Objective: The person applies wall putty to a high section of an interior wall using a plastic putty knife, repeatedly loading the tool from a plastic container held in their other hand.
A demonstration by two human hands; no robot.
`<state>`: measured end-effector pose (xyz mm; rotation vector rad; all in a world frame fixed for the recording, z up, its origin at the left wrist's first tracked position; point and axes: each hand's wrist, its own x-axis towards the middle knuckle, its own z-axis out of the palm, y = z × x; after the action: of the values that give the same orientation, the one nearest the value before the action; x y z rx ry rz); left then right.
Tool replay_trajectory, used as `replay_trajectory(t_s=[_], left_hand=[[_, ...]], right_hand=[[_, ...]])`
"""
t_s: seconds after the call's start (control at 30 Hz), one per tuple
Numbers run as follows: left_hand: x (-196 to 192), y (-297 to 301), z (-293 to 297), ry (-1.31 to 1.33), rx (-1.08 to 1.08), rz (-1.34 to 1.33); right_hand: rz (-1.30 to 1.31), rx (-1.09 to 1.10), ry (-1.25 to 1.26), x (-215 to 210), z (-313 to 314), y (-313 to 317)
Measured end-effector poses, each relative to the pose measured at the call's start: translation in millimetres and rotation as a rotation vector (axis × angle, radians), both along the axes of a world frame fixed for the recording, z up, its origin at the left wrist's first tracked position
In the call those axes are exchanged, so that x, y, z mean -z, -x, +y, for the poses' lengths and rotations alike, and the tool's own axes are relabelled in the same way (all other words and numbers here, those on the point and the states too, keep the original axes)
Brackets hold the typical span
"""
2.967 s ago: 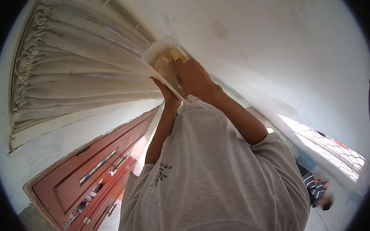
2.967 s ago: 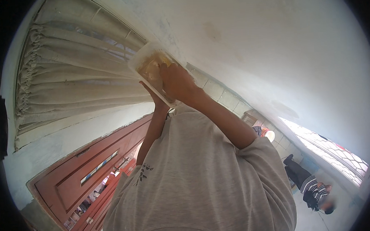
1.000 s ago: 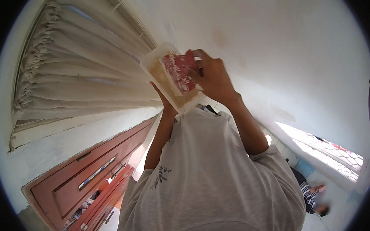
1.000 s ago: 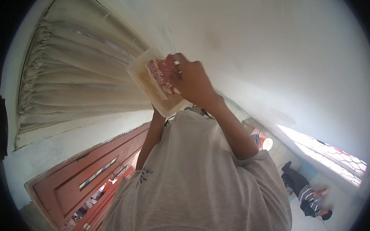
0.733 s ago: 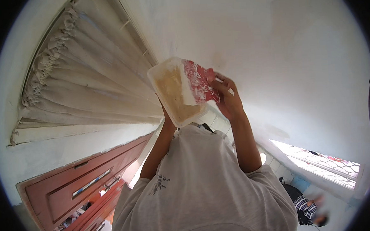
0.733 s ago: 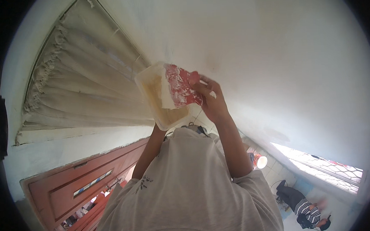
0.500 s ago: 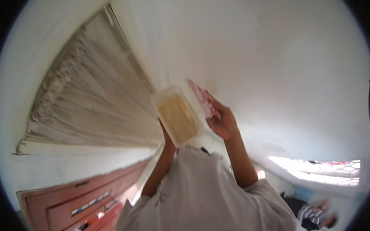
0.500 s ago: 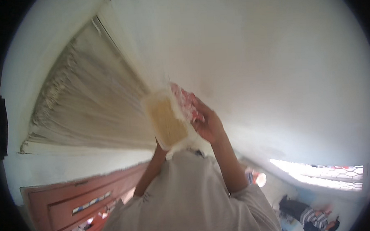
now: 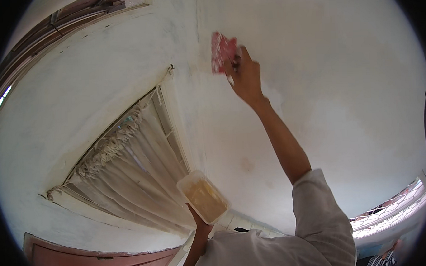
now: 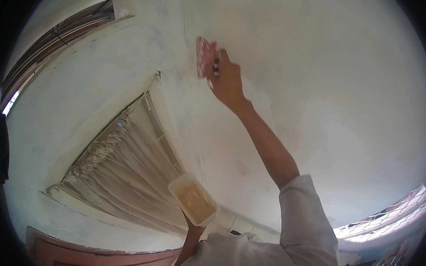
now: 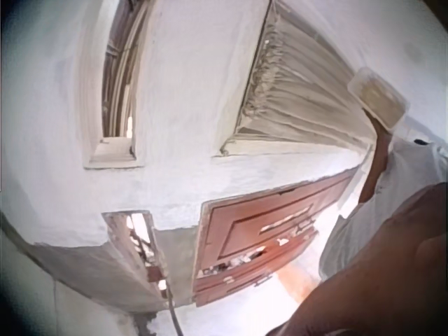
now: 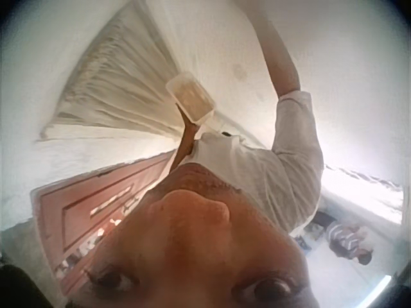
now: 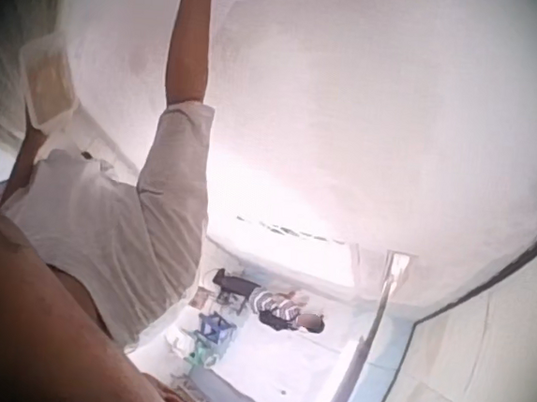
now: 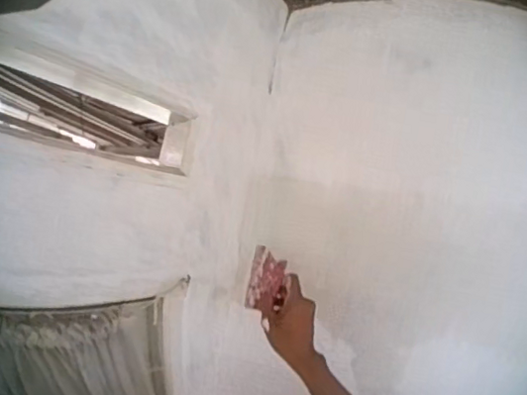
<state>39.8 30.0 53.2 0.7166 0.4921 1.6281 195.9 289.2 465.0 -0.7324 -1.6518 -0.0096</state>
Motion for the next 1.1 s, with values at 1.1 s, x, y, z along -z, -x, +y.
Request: replay_trajectory(t_s=[1.1], left_hand=[[17, 25, 11, 0.359, 0.042, -0.386]], right_hand=[[-0.198, 0.205, -0.102, -97, 88, 61]])
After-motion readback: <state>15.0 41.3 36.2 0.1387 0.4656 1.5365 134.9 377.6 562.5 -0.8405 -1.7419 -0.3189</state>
